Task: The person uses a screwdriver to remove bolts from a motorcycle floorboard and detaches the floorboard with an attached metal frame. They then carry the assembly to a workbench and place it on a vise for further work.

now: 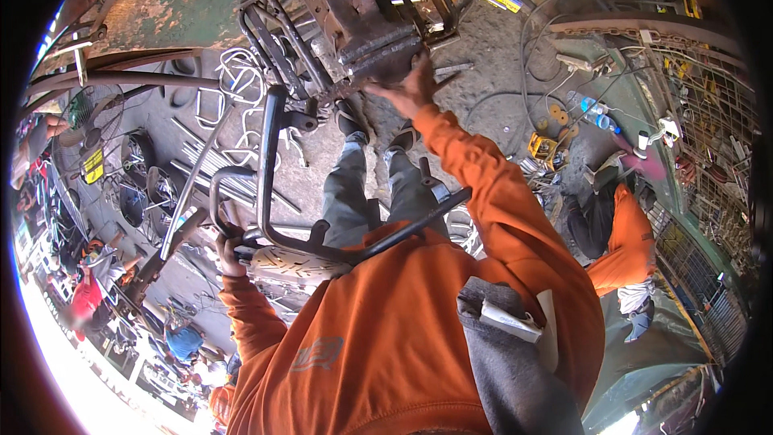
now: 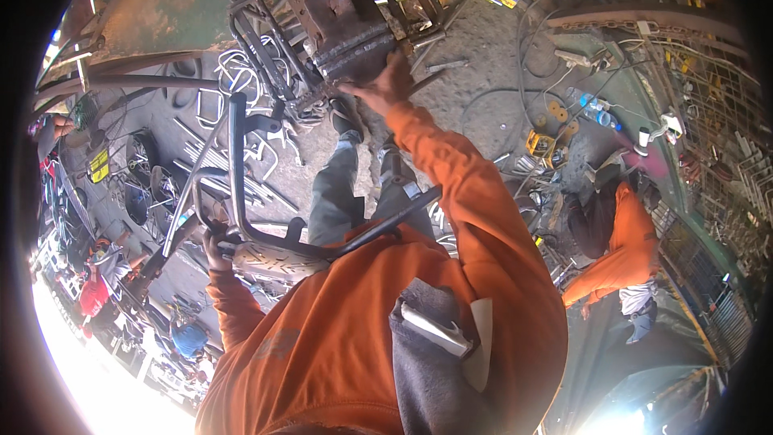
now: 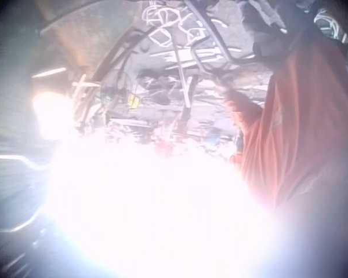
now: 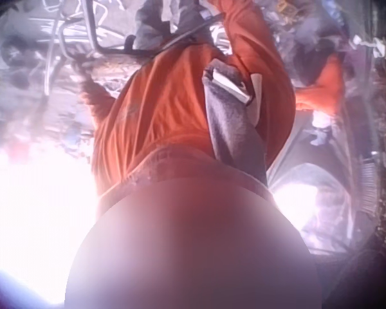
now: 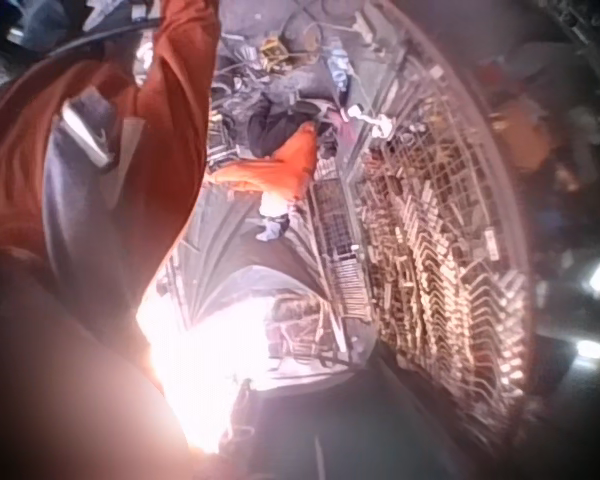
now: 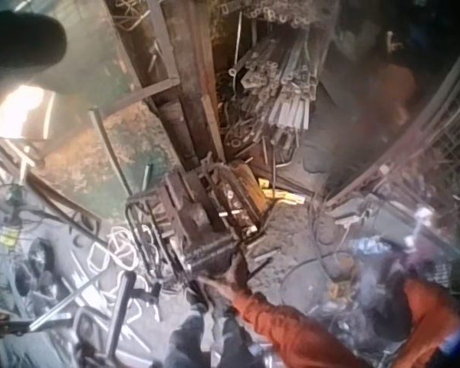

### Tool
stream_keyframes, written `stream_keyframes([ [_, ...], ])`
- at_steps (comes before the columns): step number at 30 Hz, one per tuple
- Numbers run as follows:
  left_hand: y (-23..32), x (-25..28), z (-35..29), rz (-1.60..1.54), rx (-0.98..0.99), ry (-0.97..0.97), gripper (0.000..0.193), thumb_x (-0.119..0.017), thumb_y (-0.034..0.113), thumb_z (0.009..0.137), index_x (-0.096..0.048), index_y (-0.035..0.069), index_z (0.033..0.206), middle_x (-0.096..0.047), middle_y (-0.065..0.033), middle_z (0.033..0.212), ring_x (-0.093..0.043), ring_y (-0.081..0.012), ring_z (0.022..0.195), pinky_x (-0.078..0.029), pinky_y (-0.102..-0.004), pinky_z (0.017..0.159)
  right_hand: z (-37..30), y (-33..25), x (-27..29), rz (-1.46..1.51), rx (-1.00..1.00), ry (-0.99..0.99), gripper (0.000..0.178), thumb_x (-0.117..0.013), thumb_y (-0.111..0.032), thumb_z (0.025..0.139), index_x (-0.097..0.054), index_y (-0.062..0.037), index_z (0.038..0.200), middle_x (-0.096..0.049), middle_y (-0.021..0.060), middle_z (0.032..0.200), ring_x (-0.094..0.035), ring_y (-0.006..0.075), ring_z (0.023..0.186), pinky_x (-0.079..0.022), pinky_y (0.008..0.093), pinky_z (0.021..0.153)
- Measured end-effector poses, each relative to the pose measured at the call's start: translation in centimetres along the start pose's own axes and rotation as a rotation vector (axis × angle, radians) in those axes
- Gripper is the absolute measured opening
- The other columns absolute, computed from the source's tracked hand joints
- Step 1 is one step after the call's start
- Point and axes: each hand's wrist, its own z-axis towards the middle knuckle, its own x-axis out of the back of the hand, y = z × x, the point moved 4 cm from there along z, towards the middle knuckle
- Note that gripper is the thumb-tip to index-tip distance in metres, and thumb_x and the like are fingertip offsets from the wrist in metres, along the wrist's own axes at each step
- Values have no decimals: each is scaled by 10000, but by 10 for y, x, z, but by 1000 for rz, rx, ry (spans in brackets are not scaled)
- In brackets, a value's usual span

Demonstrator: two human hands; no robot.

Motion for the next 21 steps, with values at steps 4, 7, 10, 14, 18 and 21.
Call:
stream_keyframes([
  [4,-2,5,-6,546,-449,-20,71,-559,17,772,-572,-6,837,-549,-143,1013,-557,-250,920,-477,-362,819,2,-10,-21,156,-16,90,1107,-930,-358,483,-342,61,1322,-456,233,1239,-449,361,1190,-350,453,1022],
  [7,-7,8,-3,440,-413,19,85,-504,20,821,-573,-11,860,-543,-144,1037,-553,-240,927,-477,-352,832,1,-12,-21,119,-64,61,922,-897,-297,509,-418,45,1219,-499,207,1173,-496,347,1132,-390,439,985],
  [10,-20,12,12,-16,-61,55,87,-530,22,827,-593,-3,882,-556,-153,1087,-582,-267,937,-484,-347,850,1,-12,-10,-72,-124,69,880,-850,-333,516,-419,-31,1221,-536,157,1190,-518,345,1092,-314,526,996],
  [14,-6,1,21,960,-647,-46,104,-585,-10,782,-602,5,884,-574,-154,1062,-583,-279,984,-485,-360,854,-6,-14,-4,-25,-101,45,920,-876,-329,510,-427,28,1229,-500,204,1177,-489,368,1134,-337,565,976],
  [18,-10,10,46,762,-494,-65,190,-595,42,788,-635,23,973,-546,-152,1171,-592,-293,994,-490,-368,872,-12,-2,-13,130,-49,-59,930,-873,-336,518,-415,27,1241,-504,198,1176,-481,376,1147,-327,570,977],
  [21,-17,6,68,274,-83,22,204,-614,14,734,-656,33,932,-573,-154,1082,-587,-302,975,-483,-368,848,-13,23,-11,-55,0,-4,971,-878,-355,530,-380,8,1281,-496,198,1213,-480,381,1159,-361,508,979],
])
